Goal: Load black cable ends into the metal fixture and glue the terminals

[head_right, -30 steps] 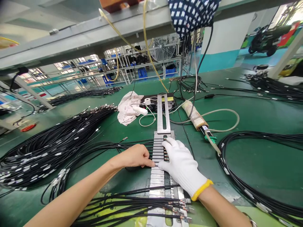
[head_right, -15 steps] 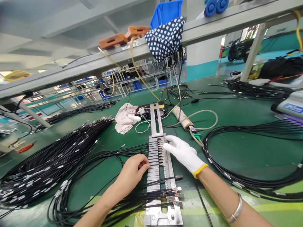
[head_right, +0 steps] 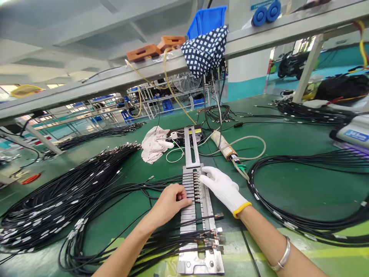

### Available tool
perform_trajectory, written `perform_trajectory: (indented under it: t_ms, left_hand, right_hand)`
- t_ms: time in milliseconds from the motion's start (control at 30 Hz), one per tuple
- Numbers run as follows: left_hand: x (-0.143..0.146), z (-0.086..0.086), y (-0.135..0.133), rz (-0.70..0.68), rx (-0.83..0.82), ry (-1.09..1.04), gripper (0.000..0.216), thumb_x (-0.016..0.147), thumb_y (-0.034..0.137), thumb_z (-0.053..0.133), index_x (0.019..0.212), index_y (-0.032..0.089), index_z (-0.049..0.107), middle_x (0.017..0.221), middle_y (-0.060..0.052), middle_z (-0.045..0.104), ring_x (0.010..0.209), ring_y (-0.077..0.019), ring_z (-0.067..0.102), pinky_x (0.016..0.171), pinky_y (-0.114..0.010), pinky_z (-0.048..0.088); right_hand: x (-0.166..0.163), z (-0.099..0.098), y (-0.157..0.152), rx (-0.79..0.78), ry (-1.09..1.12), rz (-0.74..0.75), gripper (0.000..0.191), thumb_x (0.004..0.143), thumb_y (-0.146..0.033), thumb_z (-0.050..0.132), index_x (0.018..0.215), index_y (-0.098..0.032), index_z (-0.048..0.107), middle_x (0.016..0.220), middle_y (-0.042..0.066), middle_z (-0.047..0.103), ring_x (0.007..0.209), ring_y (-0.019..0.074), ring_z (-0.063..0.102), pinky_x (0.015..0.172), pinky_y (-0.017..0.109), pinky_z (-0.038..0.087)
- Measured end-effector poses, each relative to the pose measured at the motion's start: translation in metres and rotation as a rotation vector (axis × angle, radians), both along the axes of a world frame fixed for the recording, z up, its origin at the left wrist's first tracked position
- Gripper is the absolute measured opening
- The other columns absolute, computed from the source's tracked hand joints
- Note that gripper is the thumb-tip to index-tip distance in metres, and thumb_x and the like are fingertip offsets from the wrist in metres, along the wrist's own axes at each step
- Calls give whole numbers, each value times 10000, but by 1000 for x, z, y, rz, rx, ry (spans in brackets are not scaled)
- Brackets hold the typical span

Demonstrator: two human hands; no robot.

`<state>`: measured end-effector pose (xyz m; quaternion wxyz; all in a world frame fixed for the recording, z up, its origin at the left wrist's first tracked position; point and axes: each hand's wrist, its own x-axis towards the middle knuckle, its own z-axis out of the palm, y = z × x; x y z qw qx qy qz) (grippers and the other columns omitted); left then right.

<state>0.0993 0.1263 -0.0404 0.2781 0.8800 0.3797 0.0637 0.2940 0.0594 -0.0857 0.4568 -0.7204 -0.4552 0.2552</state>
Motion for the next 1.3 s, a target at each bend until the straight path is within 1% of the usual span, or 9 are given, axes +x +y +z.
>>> perform_trajectory:
  t_ms: [133, 267, 367, 533, 667, 867, 967, 1100, 1300]
  left_hand:
    - [-15, 10, -28, -100, -113, -54, 172, 875, 325, 613, 754, 202, 606, 799, 9, 624, 800, -182, 559, 725, -268, 379]
    - [-22, 2, -36, -151, -169, -49, 68, 816, 240, 620, 757, 206, 625, 818, 1, 643, 831, -191, 562, 726, -268, 380]
    - [-19, 2, -33, -82, -181, -70, 96, 824, 212, 550, 735, 198, 583, 746, -2, 616, 738, -178, 540, 670, -270, 372]
    - [-22, 20, -21, 33, -244, -175, 168, 867, 313, 482, 843, 194, 598, 713, 3, 577, 670, -167, 500, 613, -265, 376]
    - [-34, 20, -9, 35, -132, -164, 225, 887, 359, 497, 848, 203, 654, 801, -14, 646, 738, -178, 541, 660, -265, 392]
    - [-47, -5, -2, 10, -47, -156, 187, 922, 292, 487, 852, 213, 642, 852, -13, 670, 744, -175, 557, 667, -264, 394]
    - [-48, -11, -4, -25, 36, -139, 183, 941, 243, 475, 851, 213, 632, 863, -13, 661, 756, -175, 568, 693, -273, 399]
    - [-44, -11, -8, -51, 121, -54, 223, 965, 178, 429, 861, 196, 626, 886, -41, 649, 812, -199, 595, 747, -301, 422]
    - [-34, -2, -15, -62, 243, 160, 326, 974, 82, 340, 918, 163, 650, 933, -93, 640, 909, -256, 603, 825, -363, 450]
  right_hand:
    - [-2, 6, -2, 20, 11, -2, 390, 866, -403, 584, 1216, -250, 663, 1261, 49, 689, 1177, 255, 631, 1075, 431, 442]
    - [-2, 1, 0, 25, 41, -16, 374, 856, -356, 593, 1202, -230, 661, 1261, 45, 689, 1151, 242, 641, 1072, 419, 450]
    - [-1, -3, 1, 35, 59, -19, 376, 858, -349, 589, 1206, -223, 659, 1258, 51, 689, 1152, 236, 640, 1062, 404, 463]
    - [-2, -4, 0, 57, 78, 0, 369, 864, -337, 581, 1209, -233, 660, 1254, 34, 690, 1130, 216, 650, 1008, 364, 504]
    - [-1, -3, -1, 44, 73, -16, 359, 854, -348, 602, 1189, -244, 677, 1229, 34, 701, 1139, 239, 644, 1044, 398, 475]
    - [1, -5, 0, 31, 69, -22, 360, 846, -353, 610, 1187, -259, 682, 1212, 28, 707, 1129, 245, 649, 1038, 409, 476]
    - [2, -8, 0, 36, 67, -15, 369, 859, -368, 596, 1202, -260, 675, 1204, 28, 709, 1124, 239, 651, 1017, 399, 489]
    - [2, -9, 0, 39, 62, -9, 377, 861, -365, 584, 1207, -241, 663, 1222, 36, 700, 1135, 234, 645, 1028, 394, 482]
    - [0, -7, -1, 41, 46, -10, 357, 862, -351, 578, 1189, -240, 668, 1229, 42, 697, 1125, 238, 647, 1029, 397, 482]
